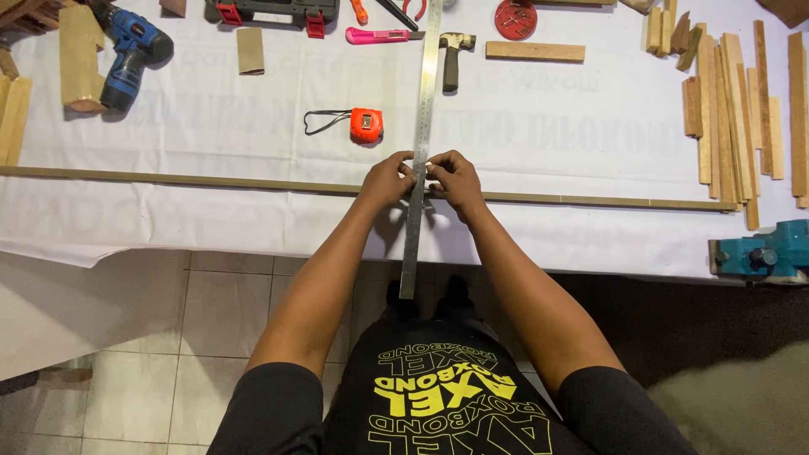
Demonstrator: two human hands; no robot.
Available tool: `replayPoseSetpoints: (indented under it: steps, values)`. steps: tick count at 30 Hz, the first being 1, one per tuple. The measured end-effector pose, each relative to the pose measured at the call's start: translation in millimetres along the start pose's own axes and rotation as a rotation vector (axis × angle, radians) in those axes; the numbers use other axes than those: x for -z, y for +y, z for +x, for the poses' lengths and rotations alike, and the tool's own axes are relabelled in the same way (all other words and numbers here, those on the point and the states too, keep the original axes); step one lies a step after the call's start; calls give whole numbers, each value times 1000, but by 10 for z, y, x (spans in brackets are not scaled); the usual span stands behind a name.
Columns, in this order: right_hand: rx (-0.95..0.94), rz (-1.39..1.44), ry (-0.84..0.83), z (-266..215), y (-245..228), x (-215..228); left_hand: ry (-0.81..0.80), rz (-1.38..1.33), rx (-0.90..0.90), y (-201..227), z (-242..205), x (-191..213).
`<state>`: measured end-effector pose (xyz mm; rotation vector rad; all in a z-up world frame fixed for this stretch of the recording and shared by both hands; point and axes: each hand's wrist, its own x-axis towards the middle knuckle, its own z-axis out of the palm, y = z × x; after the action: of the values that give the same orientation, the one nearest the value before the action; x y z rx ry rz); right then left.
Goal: Measuring and marking wooden strips on a workbench.
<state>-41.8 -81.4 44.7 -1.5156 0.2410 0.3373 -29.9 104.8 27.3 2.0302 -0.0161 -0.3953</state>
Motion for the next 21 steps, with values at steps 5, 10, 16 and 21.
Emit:
replayPoseSetpoints:
  steps: [5,10,16,21]
  values:
    - [5,-5,-38,84,39,-55,-20,-205,80,-152,94,28]
    - [91,-176,-47,283,-40,-86,17,-172,103,-291,305,63]
    - [173,-372,-7,457,-203,-34,28,-213,21,-285,458,37]
    - [153,-441,27,478,-322,98,55,-259,105,8,427,-59]
